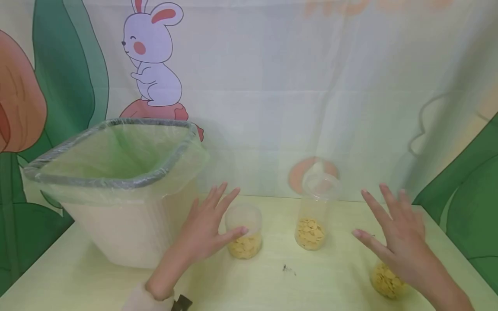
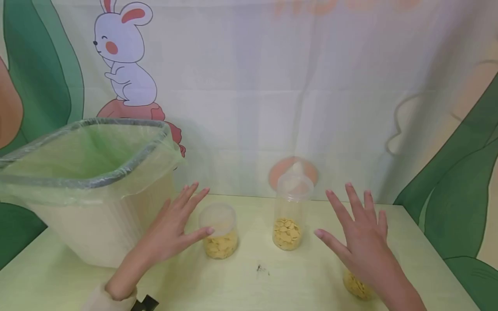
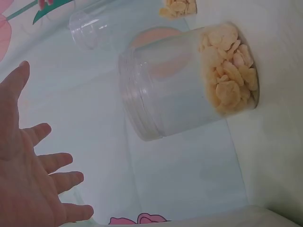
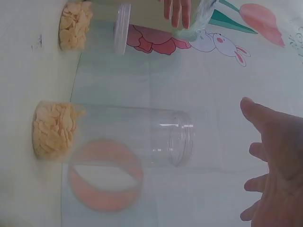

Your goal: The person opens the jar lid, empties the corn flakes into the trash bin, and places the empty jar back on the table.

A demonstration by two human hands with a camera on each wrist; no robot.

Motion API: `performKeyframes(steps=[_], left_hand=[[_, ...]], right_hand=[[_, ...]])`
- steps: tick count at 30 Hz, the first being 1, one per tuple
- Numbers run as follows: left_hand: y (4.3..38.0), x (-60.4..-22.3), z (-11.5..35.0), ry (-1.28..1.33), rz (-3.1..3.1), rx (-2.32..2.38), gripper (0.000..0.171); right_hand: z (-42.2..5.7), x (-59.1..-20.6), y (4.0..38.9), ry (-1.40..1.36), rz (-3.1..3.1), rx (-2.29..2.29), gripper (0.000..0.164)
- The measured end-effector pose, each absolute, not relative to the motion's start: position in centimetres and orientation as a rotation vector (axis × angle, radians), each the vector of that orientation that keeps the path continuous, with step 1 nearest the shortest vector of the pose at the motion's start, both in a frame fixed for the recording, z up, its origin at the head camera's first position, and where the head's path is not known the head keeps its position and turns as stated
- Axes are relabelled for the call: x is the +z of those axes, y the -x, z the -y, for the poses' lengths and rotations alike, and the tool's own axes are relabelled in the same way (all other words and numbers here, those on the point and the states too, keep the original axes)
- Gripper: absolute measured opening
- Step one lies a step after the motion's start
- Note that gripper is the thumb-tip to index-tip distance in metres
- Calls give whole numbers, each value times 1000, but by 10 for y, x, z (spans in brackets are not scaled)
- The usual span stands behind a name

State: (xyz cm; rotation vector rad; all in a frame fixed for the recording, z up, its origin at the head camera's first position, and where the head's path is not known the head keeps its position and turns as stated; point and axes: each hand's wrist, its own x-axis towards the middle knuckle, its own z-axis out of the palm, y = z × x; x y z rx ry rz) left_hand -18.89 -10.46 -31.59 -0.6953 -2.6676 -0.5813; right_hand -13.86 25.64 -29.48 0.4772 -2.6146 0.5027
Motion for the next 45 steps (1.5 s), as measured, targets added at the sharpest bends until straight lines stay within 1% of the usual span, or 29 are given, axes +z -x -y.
performKeyframes(steps=[8,12,16,21,30,39,45], left_hand=[[184,-322,108,729,2614,-801,81],[183,-324,109,700,2618,-893,83],[181,-327,109,664,2607,-974,85],[181,-331,109,620,2566,-1038,86],[179,-336,106,553,2507,-1140,84],[182,-346,107,553,2438,-1274,79],[183,-353,107,518,2453,-1414,80]], right_hand=[[-238,-294,129,-554,2471,664,80],[-229,-294,125,-572,2407,706,81],[-221,-298,123,-612,2327,722,80],[-216,-307,127,-681,2258,770,78],[-204,-325,137,-761,2141,1029,76],[-189,-334,140,-753,2190,1269,64],[-179,-343,145,-658,2270,1395,58]])
